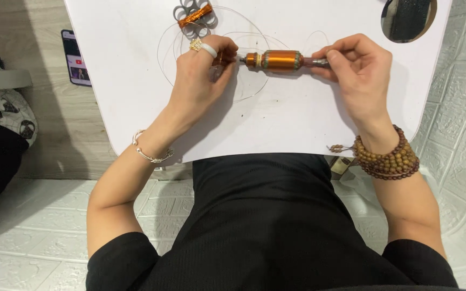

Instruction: The person winds thin copper wire around a cylindrical motor component, using both hands to guide and secure the wire. They occasionally adjust the wire and the component to maintain alignment during the winding process.

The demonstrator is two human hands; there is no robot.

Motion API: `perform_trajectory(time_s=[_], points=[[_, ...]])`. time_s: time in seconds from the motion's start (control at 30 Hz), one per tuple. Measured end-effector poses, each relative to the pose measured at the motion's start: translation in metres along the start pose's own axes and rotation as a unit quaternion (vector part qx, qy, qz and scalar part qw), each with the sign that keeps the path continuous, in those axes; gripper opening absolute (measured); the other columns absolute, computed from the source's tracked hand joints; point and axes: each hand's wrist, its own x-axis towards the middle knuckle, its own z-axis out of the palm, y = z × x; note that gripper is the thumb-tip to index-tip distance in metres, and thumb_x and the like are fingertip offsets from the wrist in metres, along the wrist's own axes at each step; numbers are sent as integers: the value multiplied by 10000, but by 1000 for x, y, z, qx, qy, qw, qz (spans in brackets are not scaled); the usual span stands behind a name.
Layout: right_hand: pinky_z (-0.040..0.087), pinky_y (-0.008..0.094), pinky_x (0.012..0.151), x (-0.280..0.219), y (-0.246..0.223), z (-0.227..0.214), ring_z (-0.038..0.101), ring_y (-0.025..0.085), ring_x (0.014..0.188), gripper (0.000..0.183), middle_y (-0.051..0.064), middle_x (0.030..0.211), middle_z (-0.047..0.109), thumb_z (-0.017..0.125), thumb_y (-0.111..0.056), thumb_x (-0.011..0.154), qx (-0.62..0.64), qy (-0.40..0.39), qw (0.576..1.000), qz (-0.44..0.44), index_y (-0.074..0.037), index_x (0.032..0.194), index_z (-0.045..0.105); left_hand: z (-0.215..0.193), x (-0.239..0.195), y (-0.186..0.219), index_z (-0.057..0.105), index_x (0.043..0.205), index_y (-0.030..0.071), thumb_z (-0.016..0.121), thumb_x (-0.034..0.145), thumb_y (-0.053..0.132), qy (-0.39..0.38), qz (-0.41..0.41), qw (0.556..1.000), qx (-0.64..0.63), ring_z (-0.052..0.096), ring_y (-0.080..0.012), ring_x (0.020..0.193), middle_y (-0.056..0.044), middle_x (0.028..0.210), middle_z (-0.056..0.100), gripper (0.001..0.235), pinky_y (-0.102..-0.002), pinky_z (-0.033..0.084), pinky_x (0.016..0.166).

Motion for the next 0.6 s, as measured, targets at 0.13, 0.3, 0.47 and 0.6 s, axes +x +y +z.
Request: perform_trajectory(time_s=[0.13,0.3,0.47,0.6], points=[[700,333,763,-4,-9,3,713,253,989,133,182,1140,646,533,-114,1087,-31,-13,999,2,14,1100,501,-4,-4,-1,566,1094,7,665,924,-124,20,37,999,10,678,-216,881,-114,993,661,236,-303,559,827],[659,301,936,1,-6,8,700,274,1098,106,204,1128,658,555,-81,1077,-11,-29,999,-13,18,1084,518,-8,-12,0,536,1141,13,656,960,-147,54,110,989,80,625,-293,918,-155,1022,633,270,-375,535,763],[648,280,923,-5,0,-1,705,259,1076,96,207,1119,664,566,-39,1084,-35,-12,999,-31,51,1104,540,-23,-21,-8,549,1190,-12,593,1006,-124,56,131,979,145,644,-321,970,-172,1135,608,220,-392,559,771],[634,302,918,-8,4,-8,699,275,1054,93,232,1122,662,559,6,1107,-85,-8,993,-82,97,1123,551,-39,-24,-15,607,1218,-43,637,998,-163,97,210,945,230,682,-362,992,-198,1189,590,252,-426,631,864]])
